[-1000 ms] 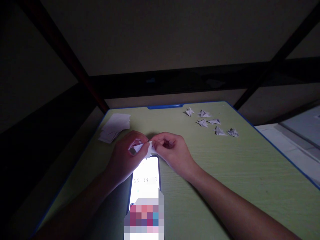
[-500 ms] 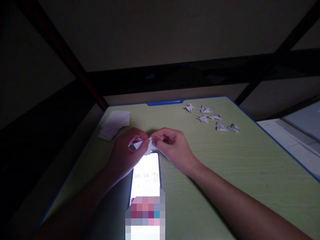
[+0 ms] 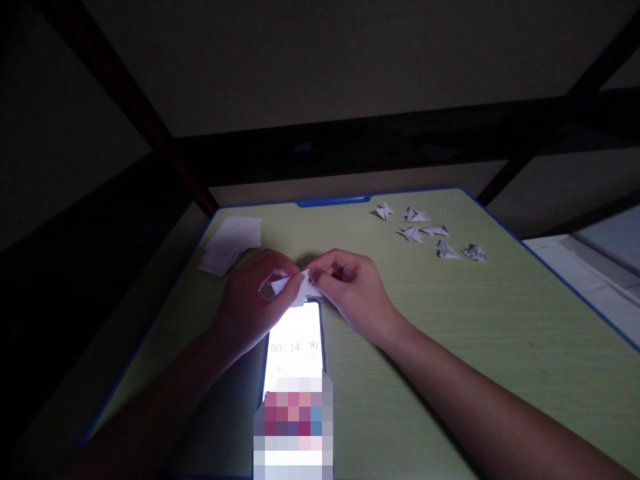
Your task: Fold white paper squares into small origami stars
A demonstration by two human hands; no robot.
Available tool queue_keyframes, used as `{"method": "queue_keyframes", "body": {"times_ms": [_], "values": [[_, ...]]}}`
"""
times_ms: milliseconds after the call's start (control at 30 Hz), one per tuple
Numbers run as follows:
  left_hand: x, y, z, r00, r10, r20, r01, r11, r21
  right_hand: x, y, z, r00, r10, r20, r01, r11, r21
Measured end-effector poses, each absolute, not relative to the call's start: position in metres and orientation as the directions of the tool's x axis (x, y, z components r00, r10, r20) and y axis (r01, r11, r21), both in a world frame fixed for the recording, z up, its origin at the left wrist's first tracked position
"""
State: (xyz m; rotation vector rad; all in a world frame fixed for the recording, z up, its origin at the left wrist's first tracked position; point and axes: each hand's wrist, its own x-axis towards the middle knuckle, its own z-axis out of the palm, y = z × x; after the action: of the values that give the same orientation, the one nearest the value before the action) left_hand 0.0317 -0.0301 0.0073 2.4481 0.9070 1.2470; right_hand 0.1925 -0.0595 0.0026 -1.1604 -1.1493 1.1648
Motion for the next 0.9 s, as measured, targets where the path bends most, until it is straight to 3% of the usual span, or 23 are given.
{"method": "queue_keyframes", "body": {"times_ms": [333,500,600,700,800,900], "values": [[0.027,-0.029,0.011,0.583,0.402,0.706,0.466,-0.877,0.114,0.194,-0.058,-0.002,0.081,0.996,0.039,-0.164,0.052,-0.985],[0.028,-0.031,0.015,0.62,0.355,0.7,0.458,-0.888,0.045,0.193,-0.06,0.001,0.104,0.992,0.066,-0.127,0.079,-0.989],[0.03,-0.034,0.016,0.578,0.397,0.714,0.436,-0.889,0.142,0.193,-0.061,0.003,0.123,0.986,0.113,-0.08,0.123,-0.989],[0.033,-0.037,0.017,0.482,0.524,0.702,0.355,-0.85,0.39,0.193,-0.063,0.005,0.141,0.979,0.15,-0.038,0.156,-0.987],[0.035,-0.038,0.019,0.427,0.725,0.54,0.273,-0.673,0.687,0.192,-0.064,0.007,0.151,0.97,0.19,-0.004,0.193,-0.981],[0.036,-0.038,0.02,0.387,0.833,0.395,0.249,-0.507,0.825,0.192,-0.065,0.008,0.131,0.969,0.211,0.015,0.211,-0.977]]}}
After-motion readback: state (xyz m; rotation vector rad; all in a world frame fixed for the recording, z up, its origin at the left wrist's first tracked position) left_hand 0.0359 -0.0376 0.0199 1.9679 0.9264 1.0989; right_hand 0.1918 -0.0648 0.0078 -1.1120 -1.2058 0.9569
